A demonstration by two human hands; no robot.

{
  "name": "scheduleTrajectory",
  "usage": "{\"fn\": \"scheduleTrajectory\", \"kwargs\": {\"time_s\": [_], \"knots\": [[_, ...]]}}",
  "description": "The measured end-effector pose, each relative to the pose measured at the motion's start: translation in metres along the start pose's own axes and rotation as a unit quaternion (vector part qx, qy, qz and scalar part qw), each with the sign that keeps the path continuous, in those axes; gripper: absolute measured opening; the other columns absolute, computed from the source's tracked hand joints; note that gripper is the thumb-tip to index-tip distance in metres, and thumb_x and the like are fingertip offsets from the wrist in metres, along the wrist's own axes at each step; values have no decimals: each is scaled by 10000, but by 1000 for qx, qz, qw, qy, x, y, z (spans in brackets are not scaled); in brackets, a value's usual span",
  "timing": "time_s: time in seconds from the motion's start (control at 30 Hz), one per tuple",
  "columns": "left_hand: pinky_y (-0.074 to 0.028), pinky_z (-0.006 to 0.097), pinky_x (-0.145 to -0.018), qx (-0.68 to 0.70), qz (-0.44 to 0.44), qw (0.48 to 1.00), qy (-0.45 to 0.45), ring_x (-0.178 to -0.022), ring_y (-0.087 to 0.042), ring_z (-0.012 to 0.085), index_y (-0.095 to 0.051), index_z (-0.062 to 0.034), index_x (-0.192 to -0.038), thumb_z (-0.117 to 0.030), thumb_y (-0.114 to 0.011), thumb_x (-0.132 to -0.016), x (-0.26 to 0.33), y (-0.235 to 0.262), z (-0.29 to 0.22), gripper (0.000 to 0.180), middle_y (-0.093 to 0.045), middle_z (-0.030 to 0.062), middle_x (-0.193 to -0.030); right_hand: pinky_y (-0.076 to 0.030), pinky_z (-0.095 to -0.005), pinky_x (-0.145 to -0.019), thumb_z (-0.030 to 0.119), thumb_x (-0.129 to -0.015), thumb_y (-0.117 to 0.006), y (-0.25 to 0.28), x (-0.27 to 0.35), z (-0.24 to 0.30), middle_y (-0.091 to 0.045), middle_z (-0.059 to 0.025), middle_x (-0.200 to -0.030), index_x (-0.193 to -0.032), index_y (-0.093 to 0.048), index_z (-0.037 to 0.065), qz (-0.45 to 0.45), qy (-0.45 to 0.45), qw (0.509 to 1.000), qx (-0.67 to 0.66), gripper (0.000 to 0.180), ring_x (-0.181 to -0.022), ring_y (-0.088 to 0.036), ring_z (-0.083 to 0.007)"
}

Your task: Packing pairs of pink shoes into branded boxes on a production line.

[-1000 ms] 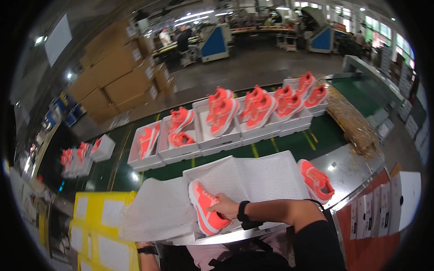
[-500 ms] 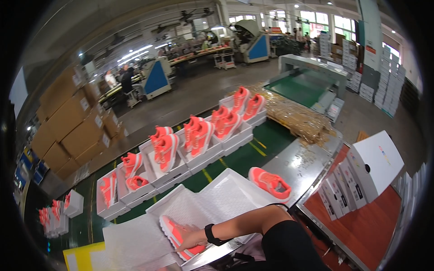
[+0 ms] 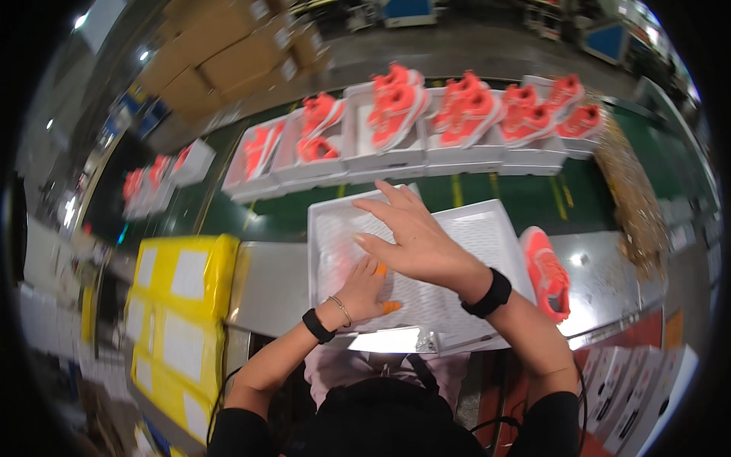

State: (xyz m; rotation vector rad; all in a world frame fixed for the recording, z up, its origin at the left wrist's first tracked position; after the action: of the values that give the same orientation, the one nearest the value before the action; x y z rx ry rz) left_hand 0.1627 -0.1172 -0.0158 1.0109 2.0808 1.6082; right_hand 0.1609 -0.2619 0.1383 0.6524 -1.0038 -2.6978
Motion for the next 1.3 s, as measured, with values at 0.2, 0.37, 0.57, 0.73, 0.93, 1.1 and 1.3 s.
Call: {"fn": "scheduleTrajectory", "kwargs": {"time_s": [0.2, 0.37, 0.57, 0.73, 0.93, 1.1, 1.3], "knots": [[-382, 491, -1039, -54, -91, 994, -29, -1235, -486, 409, -632, -75, -1217, -435, -631, -886, 87, 19, -12, 489, -538, 172, -1327, -286, -456, -1168, 311, -936, -533, -138, -63, -47, -300, -322, -1523, -1468, -396, 63, 403, -31, 901, 156, 603, -1381, -376, -452], [-453, 436, -1005, 36, -118, 992, 23, -1201, -554, 373, -655, -25, -1195, -421, -636, -908, 117, -12, -33, 489, -590, 197, -1291, -202, -357, -1190, 538, -949, -536, -204, -64, -109, -201, -277, -1584, -1541, 124, 4, 423, -149, 880, -155, 1035, -1460, -262, -338], [-491, 382, -974, 65, -465, 861, 197, -1176, -584, 360, -465, 21, -1406, -270, -737, -872, 240, 141, -41, 666, -538, 228, -1360, -319, -417, -1148, 437, -905, -607, -137, -34, -48, -375, -324, -1478, -1475, -353, -5, 372, 100, 922, 46, 765, -1388, -371, -427], [-518, 386, -864, -162, -870, 453, 110, -1150, -551, 295, -286, 0, -1509, -469, -692, -870, 357, 196, -85, 891, -431, 242, -1444, -422, -447, -1044, 287, -805, -754, -87, 13, 19, -532, -255, -1342, -1367, -519, 58, 361, 206, 908, -49, 652, -1226, -501, -478], [-524, 356, -789, -316, -866, 385, -43, -1049, -554, 248, -426, -15, -1360, -393, -727, -862, 361, 196, -116, 694, -512, 184, -1265, -322, -623, -1075, 324, -798, -736, -112, 93, -16, -429, -232, -1459, -1420, -434, 61, 287, 154, 929, 176, 740, -1313, -381, -537], [-527, 446, -857, -130, -678, 721, 56, -1033, -624, 340, -639, -55, -1188, -192, -737, -834, 306, 141, -60, 392, -609, 181, -1227, -263, -664, -1091, 401, -839, -671, -152, 100, 26, -407, -239, -1492, -1482, -397, 87, 240, 150, 935, 212, 767, -1352, -356, -508], [-345, 461, -977, -84, -428, 897, 66, -1187, -447, 331, -524, -99, -1235, -499, -562, -889, 161, 19, -25, 531, -462, 130, -1244, -226, -672, -1107, 517, -829, -678, -160, 101, 22, -377, -255, -1497, -1485, -349, 44, 227, 138, 935, 235, 874, -1385, -299, -507]]}}
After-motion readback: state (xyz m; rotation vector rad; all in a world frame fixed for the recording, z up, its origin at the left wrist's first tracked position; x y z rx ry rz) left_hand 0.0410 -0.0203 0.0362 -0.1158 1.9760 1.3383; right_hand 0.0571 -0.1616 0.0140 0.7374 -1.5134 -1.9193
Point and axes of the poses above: each hand's wrist, its own x-axis away from the middle knuckle, its own y-axis out of the back of the hand, z = x × y, the point moved 5 cm from there along -x, towards the middle knuckle
